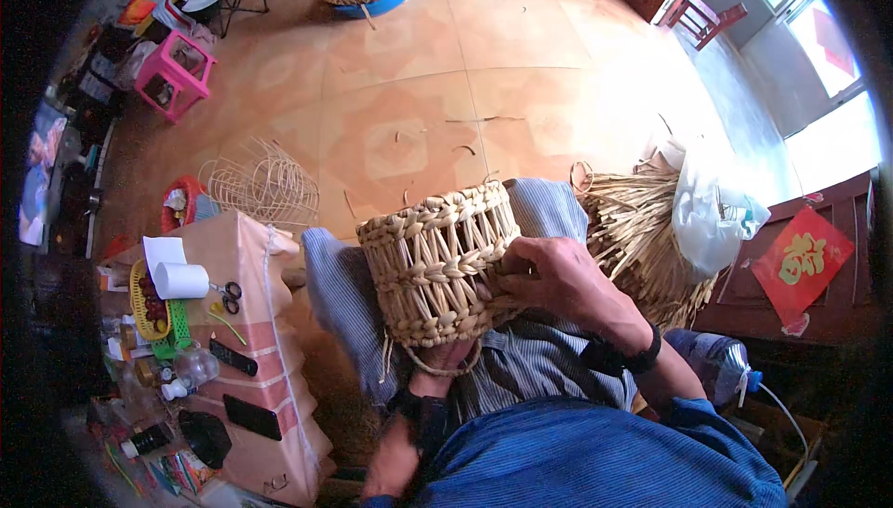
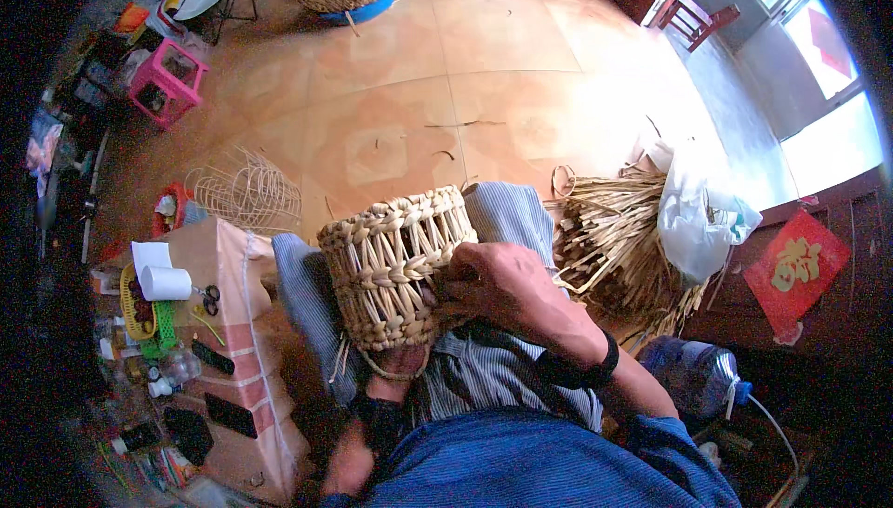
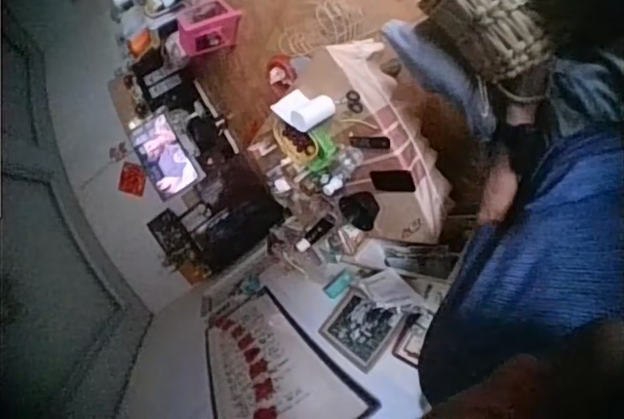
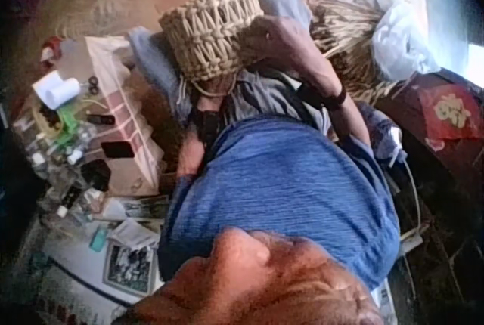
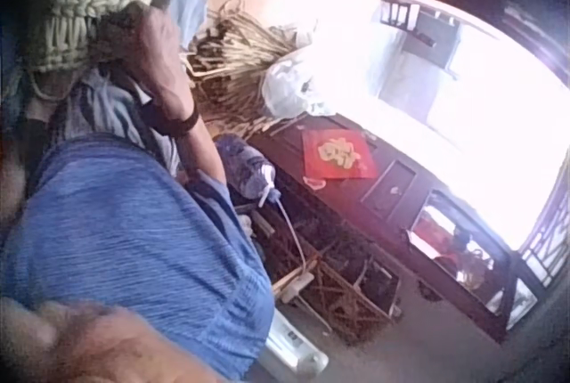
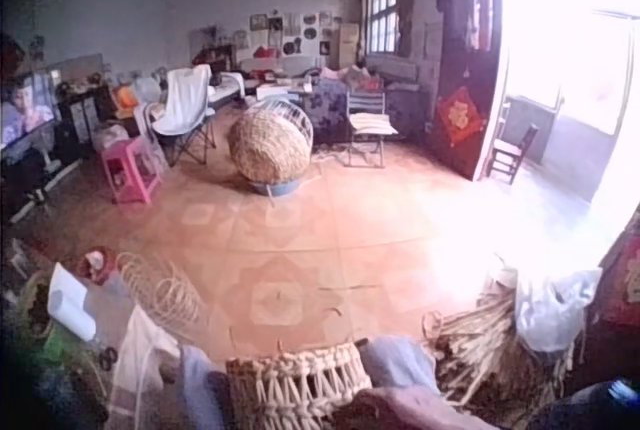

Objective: The recorder is weaving a small basket using natural straw or vine material.

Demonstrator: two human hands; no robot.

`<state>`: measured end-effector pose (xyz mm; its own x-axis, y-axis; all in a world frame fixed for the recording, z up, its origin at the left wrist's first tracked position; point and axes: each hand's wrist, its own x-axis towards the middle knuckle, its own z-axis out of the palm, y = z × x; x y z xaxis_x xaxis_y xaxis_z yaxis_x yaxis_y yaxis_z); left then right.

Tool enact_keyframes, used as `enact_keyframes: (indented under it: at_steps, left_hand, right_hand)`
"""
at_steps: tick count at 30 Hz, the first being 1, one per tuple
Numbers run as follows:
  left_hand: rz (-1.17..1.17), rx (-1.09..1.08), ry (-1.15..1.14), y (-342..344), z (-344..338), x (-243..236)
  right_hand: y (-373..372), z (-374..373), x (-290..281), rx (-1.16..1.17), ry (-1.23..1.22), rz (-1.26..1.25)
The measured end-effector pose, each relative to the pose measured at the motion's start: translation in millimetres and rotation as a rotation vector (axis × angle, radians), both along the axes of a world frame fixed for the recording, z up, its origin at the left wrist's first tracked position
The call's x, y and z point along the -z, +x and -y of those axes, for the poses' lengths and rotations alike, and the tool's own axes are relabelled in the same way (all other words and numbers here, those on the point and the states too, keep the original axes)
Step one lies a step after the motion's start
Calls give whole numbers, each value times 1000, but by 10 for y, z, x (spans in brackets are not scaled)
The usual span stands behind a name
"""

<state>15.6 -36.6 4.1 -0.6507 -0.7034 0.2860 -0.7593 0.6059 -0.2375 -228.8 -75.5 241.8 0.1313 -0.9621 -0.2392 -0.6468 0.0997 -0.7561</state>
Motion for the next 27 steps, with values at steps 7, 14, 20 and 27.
enact_keyframes:
  at_steps: [7, 14, 20, 27]
  left_hand:
    - [-120, -8, 44, -41, 15, -175]
    - [-98, -6, 23, 89, -134, -116]
    - [-92, -17, -5, 95, -144, -71]
    - [-97, -9, -14, -8, -82, -67]
  right_hand:
    - [139, -90, 235, 56, -262, -206]
    - [172, -137, 275, 26, -326, -175]
    - [236, -171, 102, -85, -360, -125]
    - [154, -235, 431, 89, -403, -92]
